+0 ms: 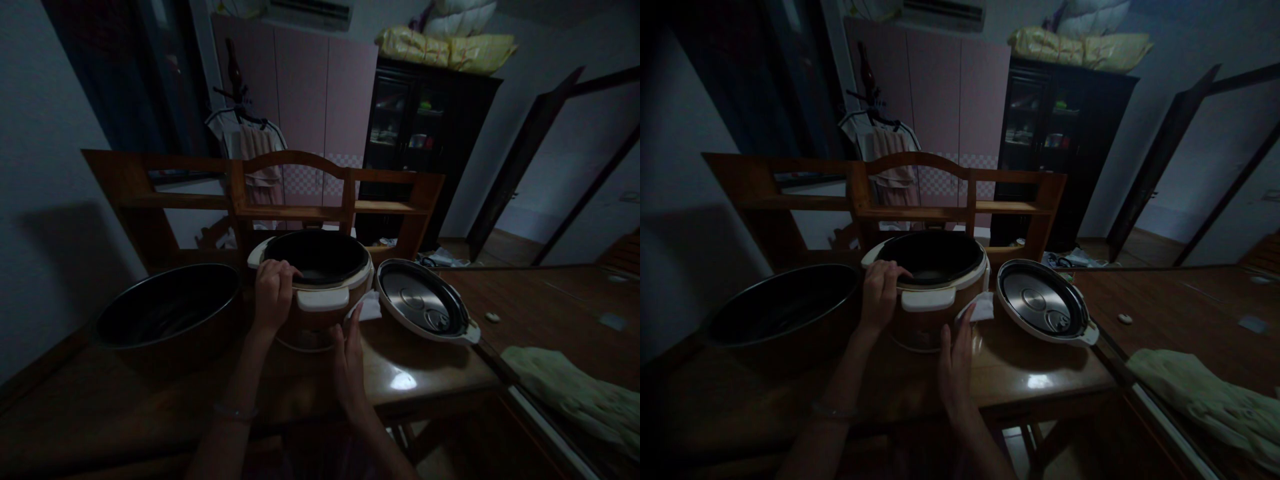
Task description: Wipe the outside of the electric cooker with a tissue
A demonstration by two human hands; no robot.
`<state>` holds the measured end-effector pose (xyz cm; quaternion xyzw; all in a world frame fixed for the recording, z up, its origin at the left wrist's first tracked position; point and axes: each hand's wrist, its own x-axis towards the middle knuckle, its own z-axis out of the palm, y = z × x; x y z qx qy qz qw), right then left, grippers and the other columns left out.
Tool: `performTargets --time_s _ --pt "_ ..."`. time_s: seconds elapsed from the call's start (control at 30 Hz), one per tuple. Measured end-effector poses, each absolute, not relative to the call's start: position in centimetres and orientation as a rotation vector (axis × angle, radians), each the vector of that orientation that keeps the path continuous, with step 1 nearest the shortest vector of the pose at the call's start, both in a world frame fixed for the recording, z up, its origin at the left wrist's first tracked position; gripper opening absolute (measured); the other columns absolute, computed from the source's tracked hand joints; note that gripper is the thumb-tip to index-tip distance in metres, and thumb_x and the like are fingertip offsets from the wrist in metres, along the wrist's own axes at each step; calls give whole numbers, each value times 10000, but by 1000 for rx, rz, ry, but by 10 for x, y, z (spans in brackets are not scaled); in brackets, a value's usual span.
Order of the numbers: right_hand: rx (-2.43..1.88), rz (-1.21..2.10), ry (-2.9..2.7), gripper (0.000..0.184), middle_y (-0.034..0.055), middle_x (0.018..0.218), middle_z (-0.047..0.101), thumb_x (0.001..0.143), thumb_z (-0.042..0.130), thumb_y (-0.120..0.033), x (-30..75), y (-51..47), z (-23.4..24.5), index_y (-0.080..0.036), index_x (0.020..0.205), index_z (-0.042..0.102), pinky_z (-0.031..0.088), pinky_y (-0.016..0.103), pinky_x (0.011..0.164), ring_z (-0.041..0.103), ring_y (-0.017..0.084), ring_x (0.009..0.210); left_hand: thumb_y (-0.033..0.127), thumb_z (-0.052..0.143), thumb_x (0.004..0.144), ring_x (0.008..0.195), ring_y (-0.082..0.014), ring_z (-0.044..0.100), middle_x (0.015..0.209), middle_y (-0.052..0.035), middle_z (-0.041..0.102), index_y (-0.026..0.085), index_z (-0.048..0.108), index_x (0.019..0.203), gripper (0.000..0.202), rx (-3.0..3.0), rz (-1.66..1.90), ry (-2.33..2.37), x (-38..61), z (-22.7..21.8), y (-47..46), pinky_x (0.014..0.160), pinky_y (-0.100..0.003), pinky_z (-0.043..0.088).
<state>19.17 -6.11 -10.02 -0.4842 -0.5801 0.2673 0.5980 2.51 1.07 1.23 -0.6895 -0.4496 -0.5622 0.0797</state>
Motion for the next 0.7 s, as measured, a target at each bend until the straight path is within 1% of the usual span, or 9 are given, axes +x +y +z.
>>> performTargets --time_s 0.1,0.2,0.3,0.37,0.43,0.5,0.57,0.63,0.7 --pt "-1131 421 -1512 698 77 1703 86 1070 356 -400 191 -64 -99 -204 1631 -12 234 539 1249 88 249 1572 319 256 1059 881 -228 569 806 -39 640 235 641 756 496 -2053 -1691 -1360 26 12 10 957 -430 387" --pt "-1192 215 -1681 727 136 1696 98 1061 380 -352 188 -67 -111 -163 1627 -35 338 553 1204 148 295 1563 326 246 1060 894 -233 569 817 -41 642 238 647 771 502 -2067 -1679 -1362 25 12 10 958 -435 384" --pt "-1213 21 -1843 749 184 1669 193 1042 427 -303 191 -66 -125 -121 1626 -4 407 569 1159 219 329 1543 326 249 1060 887 -233 564 820 -40 638 241 655 789 496 -2076 -1679 -1339 24 12 10 943 -435 385" --pt "-1167 -115 -1958 726 194 1644 268 1019 459 -241 195 -64 -130 -88 1621 83 423 571 1150 222 341 1540 323 252 1059 880 -233 560 818 -39 636 243 656 790 492 -2076 -1676 -1331 24 12 9 939 -435 385" --pt "-1076 -252 -2078 635 178 1624 329 998 465 -166 202 -61 -128 -78 1588 248 415 563 1162 211 334 1543 323 249 1059 883 -233 560 822 -39 637 244 653 786 494 -2077 -1674 -1344 24 13 9 947 -435 384" --pt "-970 -355 -2195 517 139 1610 375 986 462 -118 207 -58 -118 -103 1502 429 397 539 1186 236 304 1539 326 246 1060 890 -231 561 827 -39 639 243 647 781 495 -2084 -1670 -1357 24 14 8 958 -434 384" --pt "-866 -412 -2303 410 104 1611 385 982 484 -113 210 -54 -105 -131 1385 559 384 498 1206 284 269 1524 328 241 1060 893 -229 561 831 -40 641 241 637 776 496 -2090 -1660 -1363 25 14 8 967 -434 385" --pt "-769 -441 -2389 352 97 1623 362 971 526 -124 210 -51 -90 -130 1313 610 370 458 1223 297 251 1520 328 241 1058 895 -230 561 835 -42 642 240 631 775 490 -2089 -1649 -1366 25 14 8 972 -434 387" --pt "-674 -442 -2461 368 114 1625 351 947 560 -116 205 -46 -80 -107 1311 611 345 430 1242 287 244 1525 327 247 1056 895 -230 562 830 -41 638 241 628 774 482 -2081 -1651 -1371 25 14 8 975 -433 389"
